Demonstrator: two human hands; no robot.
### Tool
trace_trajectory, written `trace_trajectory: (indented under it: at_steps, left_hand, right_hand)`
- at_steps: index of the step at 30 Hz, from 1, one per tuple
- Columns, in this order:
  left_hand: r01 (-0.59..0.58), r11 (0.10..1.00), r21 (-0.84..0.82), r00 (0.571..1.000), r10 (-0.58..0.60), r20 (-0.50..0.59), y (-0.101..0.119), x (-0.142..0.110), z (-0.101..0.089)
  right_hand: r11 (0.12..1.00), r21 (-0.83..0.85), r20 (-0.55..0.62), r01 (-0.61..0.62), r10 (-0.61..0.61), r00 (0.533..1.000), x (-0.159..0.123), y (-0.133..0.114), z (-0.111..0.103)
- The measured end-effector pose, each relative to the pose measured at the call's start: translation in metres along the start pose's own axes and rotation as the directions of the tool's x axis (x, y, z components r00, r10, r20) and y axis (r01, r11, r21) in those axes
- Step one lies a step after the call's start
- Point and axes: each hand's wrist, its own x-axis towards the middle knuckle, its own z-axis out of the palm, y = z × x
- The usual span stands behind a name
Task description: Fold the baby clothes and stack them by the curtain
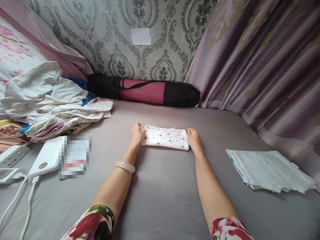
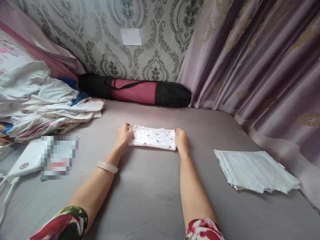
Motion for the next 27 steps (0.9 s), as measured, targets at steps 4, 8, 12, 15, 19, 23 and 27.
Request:
trace_trajectory:
  at_steps: [4, 8, 12, 15, 19, 23, 27]
  left_hand:
    - [-0.123, 0.992, 0.024, 0.988, 0.125, -0.087, 0.011, -0.008, -0.009]
    - [-0.392, 0.915, 0.089, 0.92, 0.39, 0.042, 0.037, -0.029, -0.01]
    - [-0.607, 0.786, 0.114, 0.784, 0.57, 0.245, 0.055, -0.047, -0.003]
    - [-0.681, 0.716, 0.153, 0.717, 0.61, 0.338, 0.054, -0.052, 0.006]
    - [-0.674, 0.721, 0.162, 0.721, 0.593, 0.359, 0.044, -0.051, 0.018]
    - [-0.638, 0.756, 0.15, 0.746, 0.557, 0.366, 0.038, -0.051, 0.028]
    - [-0.611, 0.771, 0.178, 0.767, 0.521, 0.374, 0.037, -0.052, 0.031]
  right_hand:
    - [0.998, -0.062, -0.062, 0.031, -0.034, 0.997, -0.011, -0.015, -0.009]
    - [0.95, -0.018, 0.018, 0.312, -0.311, 0.95, -0.027, -0.047, -0.005]
    - [0.84, 0.051, 0.119, 0.54, -0.542, 0.832, -0.043, -0.073, 0.008]
    - [0.814, 0.059, 0.163, 0.578, -0.579, 0.799, -0.051, -0.079, 0.015]
    - [0.831, 0.051, 0.215, 0.553, -0.55, 0.807, -0.053, -0.078, 0.021]
    - [0.84, 0.013, 0.245, 0.542, -0.528, 0.813, -0.051, -0.074, 0.028]
    - [0.838, -0.016, 0.215, 0.545, -0.529, 0.821, -0.05, -0.071, 0.033]
